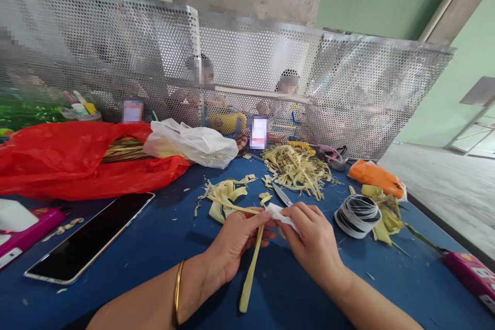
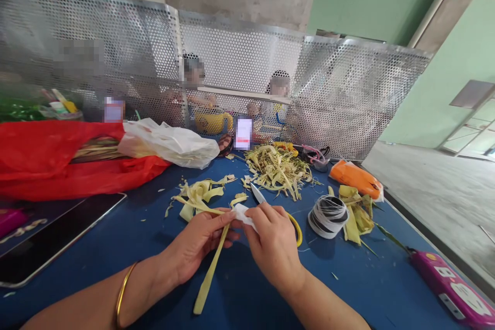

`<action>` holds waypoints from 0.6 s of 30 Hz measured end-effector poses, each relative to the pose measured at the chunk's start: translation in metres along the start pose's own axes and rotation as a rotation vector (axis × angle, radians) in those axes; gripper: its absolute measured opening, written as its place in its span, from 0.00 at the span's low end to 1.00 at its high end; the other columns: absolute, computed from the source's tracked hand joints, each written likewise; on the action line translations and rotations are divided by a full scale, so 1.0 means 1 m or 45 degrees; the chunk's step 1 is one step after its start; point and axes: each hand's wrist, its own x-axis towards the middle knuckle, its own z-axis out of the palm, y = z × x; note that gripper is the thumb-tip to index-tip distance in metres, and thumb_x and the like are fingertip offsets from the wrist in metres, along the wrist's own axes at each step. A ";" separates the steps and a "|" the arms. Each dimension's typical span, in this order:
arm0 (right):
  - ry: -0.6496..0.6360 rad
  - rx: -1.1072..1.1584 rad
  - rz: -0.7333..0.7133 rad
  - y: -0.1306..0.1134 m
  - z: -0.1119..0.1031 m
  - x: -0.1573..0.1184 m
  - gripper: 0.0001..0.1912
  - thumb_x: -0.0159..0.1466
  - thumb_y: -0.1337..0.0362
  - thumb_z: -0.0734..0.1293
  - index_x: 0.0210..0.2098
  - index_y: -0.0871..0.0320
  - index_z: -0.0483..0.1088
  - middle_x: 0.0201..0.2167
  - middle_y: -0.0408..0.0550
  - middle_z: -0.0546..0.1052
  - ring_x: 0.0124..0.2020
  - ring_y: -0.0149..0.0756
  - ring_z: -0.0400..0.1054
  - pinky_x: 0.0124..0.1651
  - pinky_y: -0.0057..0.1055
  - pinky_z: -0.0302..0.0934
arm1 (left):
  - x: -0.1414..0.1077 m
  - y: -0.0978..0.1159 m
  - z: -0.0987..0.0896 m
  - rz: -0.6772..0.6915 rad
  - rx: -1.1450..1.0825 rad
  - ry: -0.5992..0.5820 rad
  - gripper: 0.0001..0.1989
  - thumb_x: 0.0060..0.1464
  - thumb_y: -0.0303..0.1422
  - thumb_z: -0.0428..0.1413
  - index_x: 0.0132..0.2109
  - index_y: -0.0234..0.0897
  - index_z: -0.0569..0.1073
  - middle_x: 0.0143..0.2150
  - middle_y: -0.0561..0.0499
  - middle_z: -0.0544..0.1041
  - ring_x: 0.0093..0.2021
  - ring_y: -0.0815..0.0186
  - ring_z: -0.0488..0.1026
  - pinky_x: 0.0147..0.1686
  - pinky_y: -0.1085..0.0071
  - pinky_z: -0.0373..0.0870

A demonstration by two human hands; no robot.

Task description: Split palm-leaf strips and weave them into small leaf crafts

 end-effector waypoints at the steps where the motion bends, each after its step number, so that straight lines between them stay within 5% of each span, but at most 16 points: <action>1: -0.036 0.026 -0.027 -0.001 0.000 0.000 0.06 0.67 0.65 0.60 0.37 0.55 0.69 0.30 0.48 0.74 0.32 0.37 0.67 0.39 0.34 0.57 | 0.000 0.000 0.000 0.004 -0.006 -0.005 0.17 0.44 0.38 0.66 0.40 0.31 0.76 0.34 0.45 0.80 0.29 0.67 0.76 0.30 0.75 0.70; 8: -0.140 0.469 0.130 -0.003 0.000 0.000 0.06 0.66 0.69 0.59 0.35 0.54 0.66 0.47 0.51 0.71 0.51 0.40 0.65 0.48 0.33 0.61 | 0.001 0.000 0.000 0.006 0.020 -0.001 0.16 0.42 0.35 0.66 0.38 0.32 0.75 0.30 0.49 0.78 0.27 0.68 0.75 0.28 0.75 0.67; 13: -0.252 0.581 0.366 -0.003 0.004 -0.003 0.09 0.66 0.67 0.59 0.46 0.54 0.61 0.39 0.46 0.75 0.35 0.34 0.70 0.37 0.29 0.62 | 0.000 0.000 0.001 0.031 0.081 0.029 0.15 0.41 0.35 0.66 0.36 0.32 0.75 0.28 0.49 0.78 0.27 0.68 0.74 0.27 0.75 0.66; 18: -0.335 0.609 0.298 -0.003 -0.004 0.005 0.11 0.65 0.67 0.61 0.46 0.54 0.69 0.39 0.44 0.77 0.39 0.34 0.70 0.41 0.28 0.62 | 0.000 0.001 0.001 0.100 0.143 0.022 0.15 0.40 0.35 0.66 0.36 0.32 0.76 0.27 0.50 0.77 0.26 0.68 0.73 0.27 0.75 0.65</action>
